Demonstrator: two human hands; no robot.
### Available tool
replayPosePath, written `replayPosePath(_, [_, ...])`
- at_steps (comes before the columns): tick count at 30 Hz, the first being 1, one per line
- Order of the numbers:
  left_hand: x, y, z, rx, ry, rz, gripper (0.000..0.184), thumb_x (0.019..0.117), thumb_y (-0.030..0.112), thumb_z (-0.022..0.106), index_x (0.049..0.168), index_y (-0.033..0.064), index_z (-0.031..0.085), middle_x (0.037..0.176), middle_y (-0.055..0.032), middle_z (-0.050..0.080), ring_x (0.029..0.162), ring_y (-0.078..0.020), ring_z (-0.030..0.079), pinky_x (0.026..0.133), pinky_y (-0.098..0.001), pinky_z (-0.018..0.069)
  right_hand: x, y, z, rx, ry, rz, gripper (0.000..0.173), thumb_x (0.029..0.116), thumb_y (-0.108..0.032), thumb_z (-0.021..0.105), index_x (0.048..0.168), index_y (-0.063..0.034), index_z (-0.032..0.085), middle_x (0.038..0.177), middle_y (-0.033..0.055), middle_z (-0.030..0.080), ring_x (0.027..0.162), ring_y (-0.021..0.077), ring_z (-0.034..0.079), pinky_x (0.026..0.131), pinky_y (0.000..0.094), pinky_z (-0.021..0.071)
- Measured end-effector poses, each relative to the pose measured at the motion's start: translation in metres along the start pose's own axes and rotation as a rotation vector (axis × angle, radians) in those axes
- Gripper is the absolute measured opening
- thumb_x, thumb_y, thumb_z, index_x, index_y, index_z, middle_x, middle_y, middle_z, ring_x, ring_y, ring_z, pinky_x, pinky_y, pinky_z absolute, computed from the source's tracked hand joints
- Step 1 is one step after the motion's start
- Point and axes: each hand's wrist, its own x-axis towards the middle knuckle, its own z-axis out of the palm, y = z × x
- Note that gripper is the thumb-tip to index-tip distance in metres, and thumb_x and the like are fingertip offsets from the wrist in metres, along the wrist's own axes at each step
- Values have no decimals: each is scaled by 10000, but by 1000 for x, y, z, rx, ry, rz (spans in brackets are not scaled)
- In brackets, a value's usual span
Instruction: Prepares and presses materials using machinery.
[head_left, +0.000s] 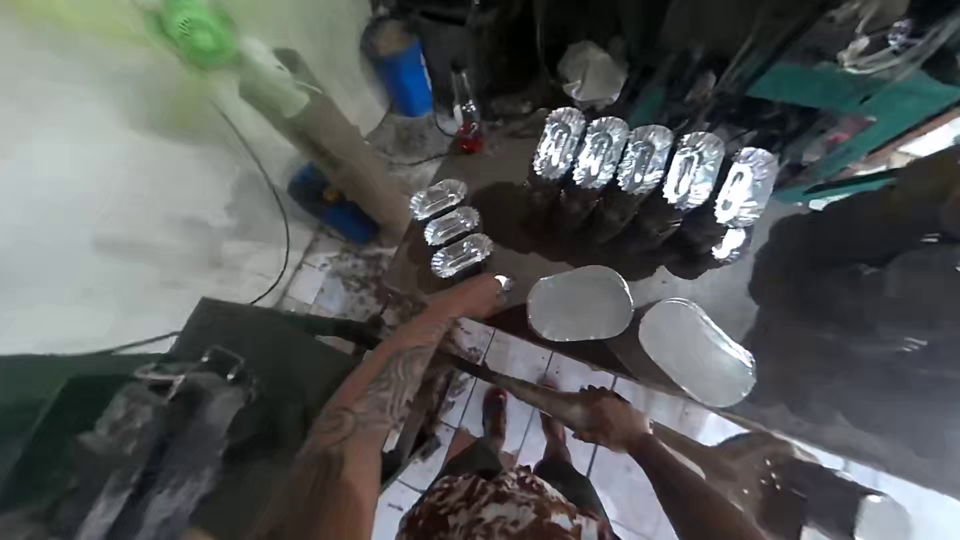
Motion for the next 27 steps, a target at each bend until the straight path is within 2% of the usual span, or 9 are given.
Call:
replayPosePath(5, [10,-31,-13,75,-2,-64,381,1037,344,560,1038,-16,686,1053,-222,677,1024,-375,666,921,-595,527,-8,-12,-16,57,18,-3,992,732,-677,775,1523,-165,466,1536,114,500,1423,348,457,1170,604,357])
replayPosePath(8, [8,-23,-11,81,-20,-33,372,1047,320,549,1081,-25,683,1088,-242,667,1058,-404,653,936,-625,509,-39,-31,-27,259,73,10,726,911,-460,710,1497,-84,503,1534,171,495,1443,354,432,1233,555,262])
replayPosePath(11, [12,-14,-9,64,-52,25,361,1043,325,567,1049,-10,702,1013,-228,686,989,-398,672,891,-646,523,-117,-78,-88,559,484,-149,403,1015,-316,628,1287,-23,677,1266,182,680,1206,282,638,1080,461,493])
replayPosePath(14, [14,-10,-4,90,-53,11,462,1012,442,610,1062,-8,702,1039,-252,684,1015,-432,666,895,-676,515,-164,-89,-159,161,984,-187,419,925,-403,733,1144,-47,752,1161,132,745,1141,292,689,1060,488,515])
replayPosePath(16, [-5,11,-15,17,117,16,439,1005,382,638,1183,-18,681,1174,-288,653,1134,-465,628,970,-695,479,-158,-61,-195,-73,935,-116,617,875,-563,733,1229,-57,712,1200,130,727,1193,314,662,1203,581,333])
replayPosePath(18, [-36,40,-34,-131,391,102,384,1036,255,578,1215,-73,666,1210,-321,636,1165,-474,613,1008,-676,452,-141,-38,-202,-50,834,-115,449,896,-433,742,1156,-68,717,1071,100,731,1080,276,675,1172,551,357])
replayPosePath(21, [-67,77,-44,-245,677,242,345,1046,257,526,1083,-53,673,972,-230,681,858,-323,674,783,-525,556,-139,-18,-193,155,861,-244,293,1029,-309,584,1085,-70,743,1007,51,741,1045,179,689,1200,485,373])
replayPosePath(23, [-71,110,-43,-285,685,312,339,1031,257,525,1059,-36,694,936,-173,697,822,-218,669,765,-432,565,-145,-12,-198,295,782,-292,375,1078,-322,487,1099,-51,744,1073,56,741,1131,156,668,1249,472,294])
replayPosePath(27, [-44,165,-39,19,506,414,440,983,381,594,1071,-36,704,953,-233,704,924,-390,696,863,-573,545,-148,-1,-203,399,697,-362,394,1089,-319,456,1114,-35,728,1111,68,731,1166,145,645,1269,484,225])
